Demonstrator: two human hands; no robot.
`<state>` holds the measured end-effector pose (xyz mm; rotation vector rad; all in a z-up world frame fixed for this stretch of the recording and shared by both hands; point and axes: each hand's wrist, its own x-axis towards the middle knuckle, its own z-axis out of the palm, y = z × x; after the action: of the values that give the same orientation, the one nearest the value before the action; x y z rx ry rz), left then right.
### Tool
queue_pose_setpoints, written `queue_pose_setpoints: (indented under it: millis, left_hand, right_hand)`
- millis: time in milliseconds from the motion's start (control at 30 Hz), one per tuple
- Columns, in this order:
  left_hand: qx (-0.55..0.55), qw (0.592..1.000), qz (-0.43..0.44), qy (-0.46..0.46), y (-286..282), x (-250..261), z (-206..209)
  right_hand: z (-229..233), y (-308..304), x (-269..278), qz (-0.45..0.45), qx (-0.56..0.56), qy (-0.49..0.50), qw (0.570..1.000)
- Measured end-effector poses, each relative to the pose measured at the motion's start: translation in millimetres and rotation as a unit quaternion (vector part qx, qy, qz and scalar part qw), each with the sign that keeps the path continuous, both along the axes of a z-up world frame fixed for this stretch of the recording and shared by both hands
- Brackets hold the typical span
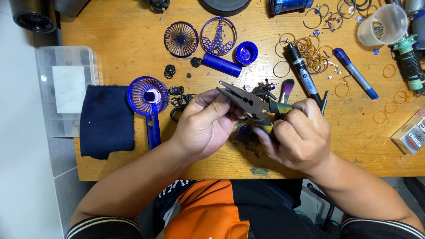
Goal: Repairing a small portable fan by manipulating internal plastic components with pliers on a workbench
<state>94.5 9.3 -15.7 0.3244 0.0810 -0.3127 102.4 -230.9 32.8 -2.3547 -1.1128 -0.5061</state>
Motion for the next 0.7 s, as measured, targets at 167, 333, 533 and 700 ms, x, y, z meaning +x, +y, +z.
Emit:
queue_pose_setpoints:
  millis: [167, 333, 533, 700]
  left_hand:
    - [0.008, 1.000, 0.002, -0.015, 1.0, -2.8, 2.5]
    - [0.003, 1.000, -0.004, -0.004, 0.2, -0.9, 0.3]
    - [-0.004, 1.000, -0.005, 0.016, -1.1, -1.2, -2.8]
    - [-0.004, 1.000, 0.002, 0.000, 3.8, -1.2, -2.0]
  right_hand:
    - [-2.6, -3.6, -2.7, -0.013, -0.005, -0.014, 1.000]
    - [2.0, -0.6, -4.2, -0.015, -0.005, -0.008, 1.000]
    - [3.6, 0.2, -4.9, -0.013, 0.000, 0.007, 1.000]
    - [2.9, -2.5, 1.6, -0.008, -0.006, -0.001, 1.000]
